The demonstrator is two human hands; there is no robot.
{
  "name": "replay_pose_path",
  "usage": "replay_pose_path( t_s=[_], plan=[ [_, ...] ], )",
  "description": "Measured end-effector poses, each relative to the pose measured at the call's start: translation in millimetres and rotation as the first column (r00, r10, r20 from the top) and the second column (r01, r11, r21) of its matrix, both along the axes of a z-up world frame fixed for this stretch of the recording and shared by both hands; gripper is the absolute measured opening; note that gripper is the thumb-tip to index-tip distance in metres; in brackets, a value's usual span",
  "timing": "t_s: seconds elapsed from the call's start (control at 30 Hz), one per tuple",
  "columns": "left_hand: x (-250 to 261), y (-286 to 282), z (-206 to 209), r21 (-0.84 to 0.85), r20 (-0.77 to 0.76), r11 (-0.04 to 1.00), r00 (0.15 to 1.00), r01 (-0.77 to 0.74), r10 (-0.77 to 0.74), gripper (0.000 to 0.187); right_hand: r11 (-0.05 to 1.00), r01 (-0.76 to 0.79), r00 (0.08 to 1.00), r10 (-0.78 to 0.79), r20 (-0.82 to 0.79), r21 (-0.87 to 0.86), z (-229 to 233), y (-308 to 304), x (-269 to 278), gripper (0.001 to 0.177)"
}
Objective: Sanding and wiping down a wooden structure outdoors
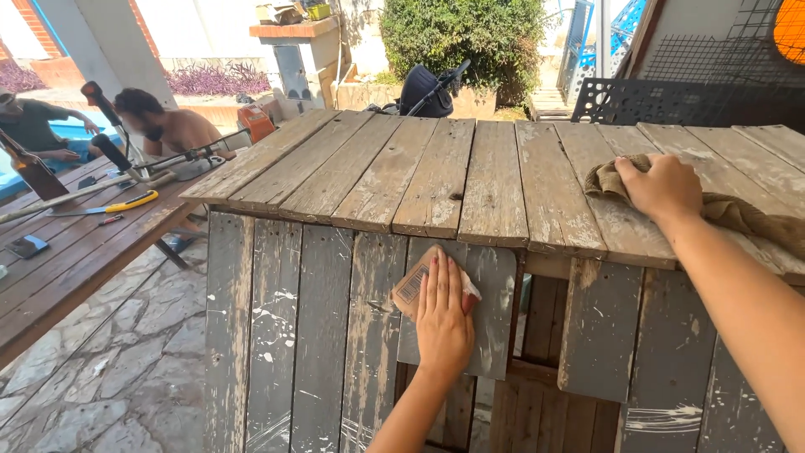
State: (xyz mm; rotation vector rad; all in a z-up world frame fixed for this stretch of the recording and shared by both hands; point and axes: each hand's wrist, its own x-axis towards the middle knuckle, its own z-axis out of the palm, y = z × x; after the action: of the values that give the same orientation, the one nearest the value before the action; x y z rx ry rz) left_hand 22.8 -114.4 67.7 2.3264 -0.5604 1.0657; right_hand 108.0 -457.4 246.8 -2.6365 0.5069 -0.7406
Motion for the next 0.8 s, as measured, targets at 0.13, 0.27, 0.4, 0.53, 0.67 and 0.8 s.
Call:
replay_pose_path(
  t_s=[0.13, 0.27, 0.4, 0.53, 0.67, 0.8],
  plan=[
    [-12.2, 17.9, -7.7, 0.113, -0.043, 0.986, 0.992, 0.127, -0.122, 0.057, 1.000, 0.003, 1.000, -0.003, -0.003, -0.009, 0.1, 2.1, -1.5, 0.062],
    [6.2, 21.3, 7.1, 0.143, 0.010, 0.973, 0.983, 0.180, -0.183, 0.055, 1.000, -0.006, 1.000, 0.006, 0.006, 0.009, 0.9, 3.1, -2.0, 0.060],
    [-15.4, 21.9, -21.4, 0.119, 0.007, 0.978, 0.985, 0.170, -0.173, 0.055, 1.000, 0.011, 1.000, -0.011, 0.003, -0.020, -1.1, 0.9, -1.7, 0.062],
    [-14.4, 25.1, -33.3, 0.174, -0.053, 0.974, 0.989, 0.145, -0.137, 0.057, 1.000, -0.020, 1.000, 0.020, 0.012, 0.007, -0.1, 1.5, -0.7, 0.058],
    [-8.7, 19.7, -12.8, 0.059, 0.001, 0.997, 0.999, 0.050, -0.050, 0.053, 1.000, -0.023, 1.000, 0.023, 0.010, -0.004, -2.3, -0.2, -1.8, 0.058],
    [-33.3, 21.4, -46.9, 0.068, -0.004, 0.996, 0.999, 0.050, -0.050, 0.056, 1.000, -0.014, 1.000, 0.014, 0.020, 0.003, -0.2, 0.0, 0.5, 0.059]
  ],
)
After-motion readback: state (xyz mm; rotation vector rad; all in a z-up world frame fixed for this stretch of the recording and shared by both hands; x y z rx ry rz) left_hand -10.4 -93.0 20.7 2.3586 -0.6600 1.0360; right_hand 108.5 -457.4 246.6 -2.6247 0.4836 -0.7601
